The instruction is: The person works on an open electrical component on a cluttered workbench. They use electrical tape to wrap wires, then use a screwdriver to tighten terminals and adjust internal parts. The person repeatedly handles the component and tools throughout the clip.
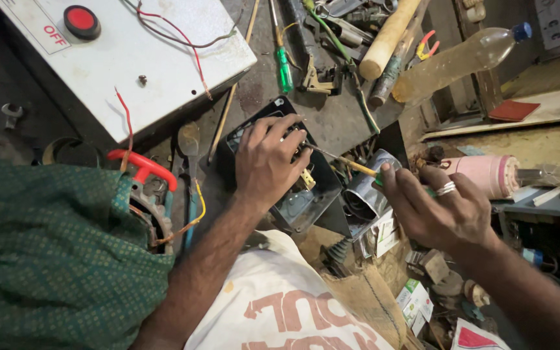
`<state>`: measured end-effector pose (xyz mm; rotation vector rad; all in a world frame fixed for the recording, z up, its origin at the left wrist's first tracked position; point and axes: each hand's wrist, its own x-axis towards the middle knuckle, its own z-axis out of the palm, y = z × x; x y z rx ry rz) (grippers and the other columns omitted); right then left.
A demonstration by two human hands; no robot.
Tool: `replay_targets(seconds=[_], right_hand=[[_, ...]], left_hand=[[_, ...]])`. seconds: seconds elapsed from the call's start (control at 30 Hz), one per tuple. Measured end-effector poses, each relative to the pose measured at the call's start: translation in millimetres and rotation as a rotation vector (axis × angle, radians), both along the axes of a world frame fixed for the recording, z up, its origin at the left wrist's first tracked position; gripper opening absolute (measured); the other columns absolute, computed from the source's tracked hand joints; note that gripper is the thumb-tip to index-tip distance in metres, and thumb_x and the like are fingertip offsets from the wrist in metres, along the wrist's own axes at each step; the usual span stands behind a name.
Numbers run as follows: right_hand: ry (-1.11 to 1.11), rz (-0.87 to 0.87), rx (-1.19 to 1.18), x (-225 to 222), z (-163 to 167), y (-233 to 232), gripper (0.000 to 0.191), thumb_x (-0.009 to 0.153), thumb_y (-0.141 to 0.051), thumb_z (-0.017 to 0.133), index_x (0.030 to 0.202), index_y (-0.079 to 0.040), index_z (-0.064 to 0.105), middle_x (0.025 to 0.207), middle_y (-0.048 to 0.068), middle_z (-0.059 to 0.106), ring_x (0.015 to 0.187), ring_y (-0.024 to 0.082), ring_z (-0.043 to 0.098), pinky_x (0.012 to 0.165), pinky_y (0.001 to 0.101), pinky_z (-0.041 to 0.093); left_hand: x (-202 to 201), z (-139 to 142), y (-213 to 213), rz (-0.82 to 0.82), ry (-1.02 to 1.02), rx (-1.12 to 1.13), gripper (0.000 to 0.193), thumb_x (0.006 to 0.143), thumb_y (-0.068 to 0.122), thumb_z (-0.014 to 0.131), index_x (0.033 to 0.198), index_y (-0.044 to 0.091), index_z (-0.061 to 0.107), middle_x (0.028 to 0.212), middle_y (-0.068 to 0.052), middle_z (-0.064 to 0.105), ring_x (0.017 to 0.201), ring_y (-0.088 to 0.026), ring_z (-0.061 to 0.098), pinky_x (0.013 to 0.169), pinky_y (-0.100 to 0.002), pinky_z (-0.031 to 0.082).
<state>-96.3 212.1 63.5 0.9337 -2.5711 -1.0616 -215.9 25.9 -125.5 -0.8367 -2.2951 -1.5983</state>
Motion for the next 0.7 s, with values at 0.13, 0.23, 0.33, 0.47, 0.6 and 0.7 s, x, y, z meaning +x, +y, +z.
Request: replay_targets(seconds=[0.13, 0.23, 0.33, 0.47, 0.6, 0.7], right_hand=[[-0.3, -0.483, 0.0, -18, -3, -6, 0.039, 0.101, -0.037, 0.06, 0.102, -0.003, 0.078, 0.072, 0.005, 0.069, 0.054, 0.013, 0.061, 0.048, 0.0323, 0.05], [-0.583, -1.192, -0.246, -26, -2, -4, 0.04, 0.101, -0.043, 0.053, 0.098, -0.007, 0.072, 0.072, 0.009, 0.069, 0.06, 0.024, 0.067, 0.062, 0.0443, 0.056], [-0.575, -1.033, -0.473, -24, 0, 4, 0.043, 0.097, -0.044, 0.059, 0.108, -0.004, 0.072, 0.078, 0.014, 0.07, 0.066, 0.029, 0.068, 0.065, 0.0466, 0.057], [-0.375, -0.359, -0.192, -6, -4, 6, 0.04, 0.102, -0.03, 0.059, 0.118, 0.004, 0.072, 0.101, 0.017, 0.07, 0.072, 0.024, 0.071, 0.06, 0.0382, 0.057], [-0.418, -0.252, 0.144, -1, -1, -5, 0.039, 0.105, -0.013, 0.058, 0.127, 0.016, 0.072, 0.091, 0.01, 0.069, 0.069, 0.019, 0.069, 0.052, 0.0333, 0.053], [-0.653, -1.019, -0.103, -25, 0, -10, 0.044, 0.1, -0.036, 0.058, 0.13, -0.005, 0.065, 0.096, 0.009, 0.071, 0.059, 0.021, 0.068, 0.047, 0.037, 0.056]], left_hand=[[1, -1, 3, 0.03, 0.001, -0.019, 0.027, 0.078, 0.02, 0.084, 0.1, 0.009, 0.074, 0.124, -0.004, 0.069, 0.114, -0.028, 0.063, 0.096, -0.046, 0.05], [1, -1, 3, 0.023, -0.001, -0.009, 0.027, 0.077, 0.02, 0.084, 0.101, 0.009, 0.074, 0.124, -0.004, 0.069, 0.114, -0.028, 0.063, 0.095, -0.046, 0.05], [0, 0, 1, 0.017, 0.003, -0.004, 0.028, 0.077, 0.02, 0.084, 0.101, 0.009, 0.074, 0.125, -0.004, 0.069, 0.114, -0.028, 0.063, 0.095, -0.045, 0.05], [1, 2, 0, 0.014, -0.001, -0.008, 0.029, 0.077, 0.019, 0.084, 0.102, 0.009, 0.074, 0.125, -0.004, 0.069, 0.114, -0.027, 0.063, 0.095, -0.045, 0.05], [2, 1, 2, 0.031, 0.007, -0.033, 0.029, 0.077, 0.019, 0.084, 0.102, 0.009, 0.073, 0.126, -0.004, 0.068, 0.115, -0.027, 0.063, 0.096, -0.045, 0.05], [3, -1, 3, 0.05, 0.016, -0.015, 0.03, 0.078, 0.019, 0.083, 0.104, 0.008, 0.073, 0.127, -0.004, 0.067, 0.114, -0.027, 0.062, 0.096, -0.044, 0.049]])
